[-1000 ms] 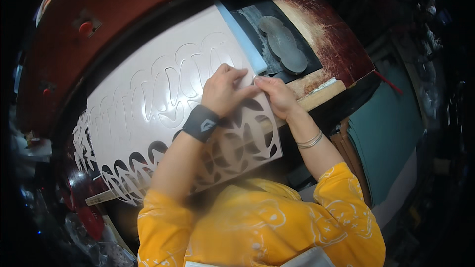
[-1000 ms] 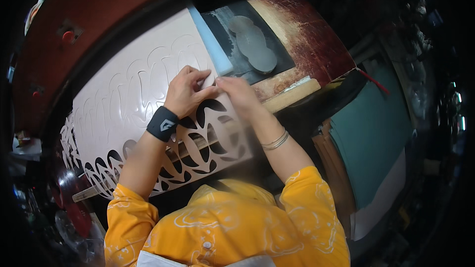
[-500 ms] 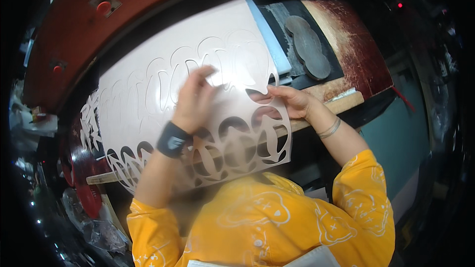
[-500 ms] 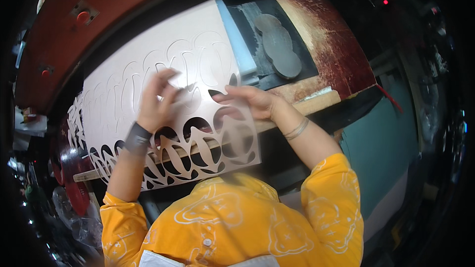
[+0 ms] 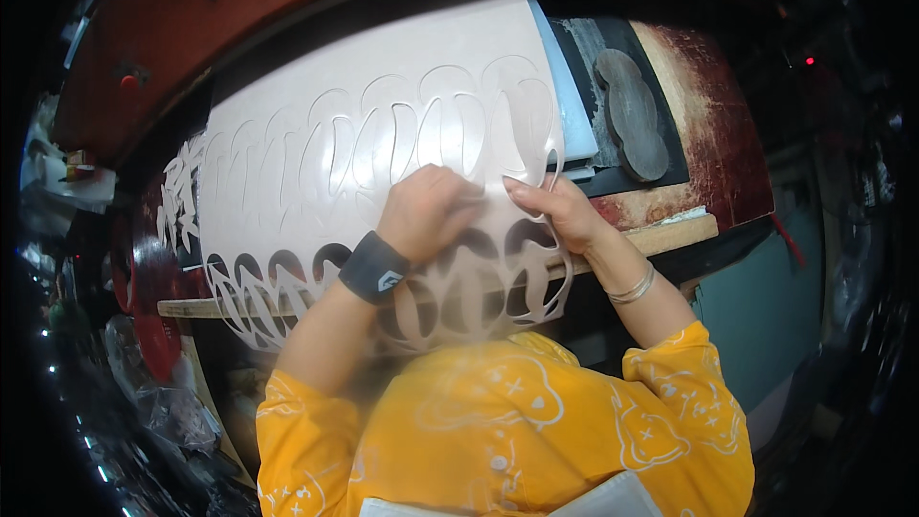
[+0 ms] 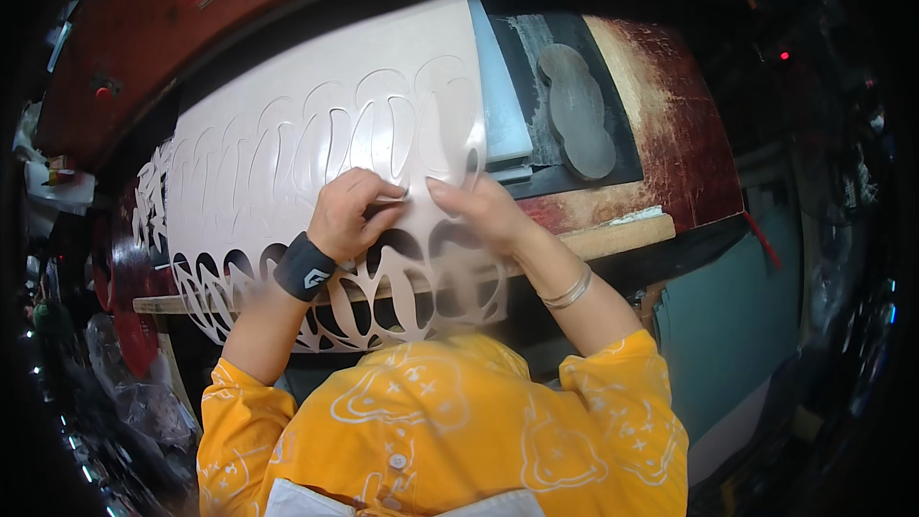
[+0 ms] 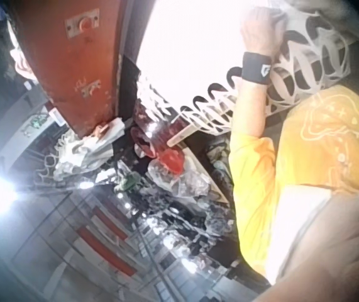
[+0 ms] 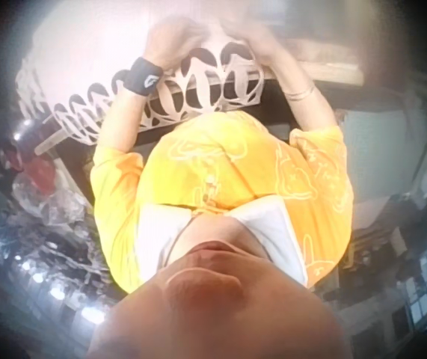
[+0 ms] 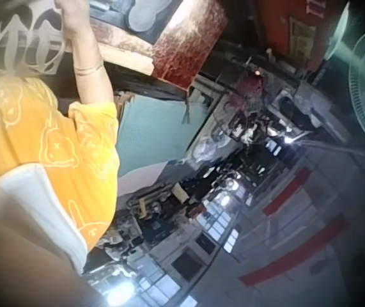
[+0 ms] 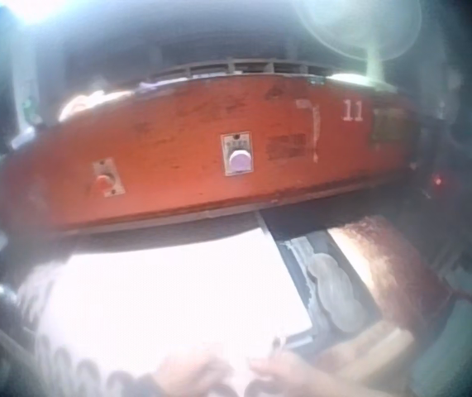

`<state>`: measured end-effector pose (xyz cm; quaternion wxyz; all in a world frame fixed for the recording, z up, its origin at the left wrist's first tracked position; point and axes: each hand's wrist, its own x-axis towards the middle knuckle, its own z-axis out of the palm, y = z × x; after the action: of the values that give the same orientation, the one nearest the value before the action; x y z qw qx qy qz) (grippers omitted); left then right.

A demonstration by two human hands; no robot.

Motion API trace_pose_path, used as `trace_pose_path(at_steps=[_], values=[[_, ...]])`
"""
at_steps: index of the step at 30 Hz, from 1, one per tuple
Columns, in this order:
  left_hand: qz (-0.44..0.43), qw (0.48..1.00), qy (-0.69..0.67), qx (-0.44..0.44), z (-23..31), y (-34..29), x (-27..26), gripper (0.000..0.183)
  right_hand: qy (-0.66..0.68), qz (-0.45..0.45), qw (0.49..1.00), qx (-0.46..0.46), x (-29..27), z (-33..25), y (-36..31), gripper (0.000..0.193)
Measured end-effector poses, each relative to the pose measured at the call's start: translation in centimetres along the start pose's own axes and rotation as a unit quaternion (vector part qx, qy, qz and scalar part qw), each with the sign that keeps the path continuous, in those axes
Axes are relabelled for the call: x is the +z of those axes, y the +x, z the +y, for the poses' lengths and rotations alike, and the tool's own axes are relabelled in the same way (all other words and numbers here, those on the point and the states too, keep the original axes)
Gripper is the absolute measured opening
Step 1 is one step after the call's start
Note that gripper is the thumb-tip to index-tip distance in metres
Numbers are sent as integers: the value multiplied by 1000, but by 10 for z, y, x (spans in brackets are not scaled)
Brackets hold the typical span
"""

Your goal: The person uses a small handheld tool to rub and press a sheet of white material with cut-out shapes, then peels off the cut-out pieces one by one and places them on the machine surface. The person repeats this process across multiple sheets.

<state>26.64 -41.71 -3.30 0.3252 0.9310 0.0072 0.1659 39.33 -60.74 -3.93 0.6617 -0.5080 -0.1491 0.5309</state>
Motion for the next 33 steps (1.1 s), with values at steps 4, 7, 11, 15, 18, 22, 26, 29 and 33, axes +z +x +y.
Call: trace_pose_path(at_steps=[4, 7, 11, 15, 18, 22, 26, 29, 33], values=[[76, 969, -177, -156, -2, 7, -21, 10, -170, 88, 981, -8, -20, 7, -11, 22], [406, 800, -343, -278, -14, 20, -82, 15, -214, 121, 969, -33, -35, 12, -17, 21], [286, 937, -124, -158, -25, -3, -112, 18, -308, 246, 910, -128, -25, -9, -44, 36], [25, 999, 20, -24, -24, -28, -82, 34, -154, 34, 969, -192, 21, -37, -66, 37], [-49, 997, 54, 10, -21, -28, -62, 27, -271, -60, 961, 19, 63, -24, -43, 34], [-52, 997, 15, 47, -22, -26, -53, 29, 35, -80, 992, 91, 70, -4, 11, 22], [-12, 996, 25, 80, -27, -35, -40, 34, 175, -38, 983, 50, 68, 14, 16, 19], [26, 994, 28, 107, -29, -36, -35, 26, 137, -1, 990, 11, 71, 24, 5, 17], [30, 997, -65, 32, -32, -28, -50, 15, -19, 62, 997, -44, 78, 42, 7, 15]])
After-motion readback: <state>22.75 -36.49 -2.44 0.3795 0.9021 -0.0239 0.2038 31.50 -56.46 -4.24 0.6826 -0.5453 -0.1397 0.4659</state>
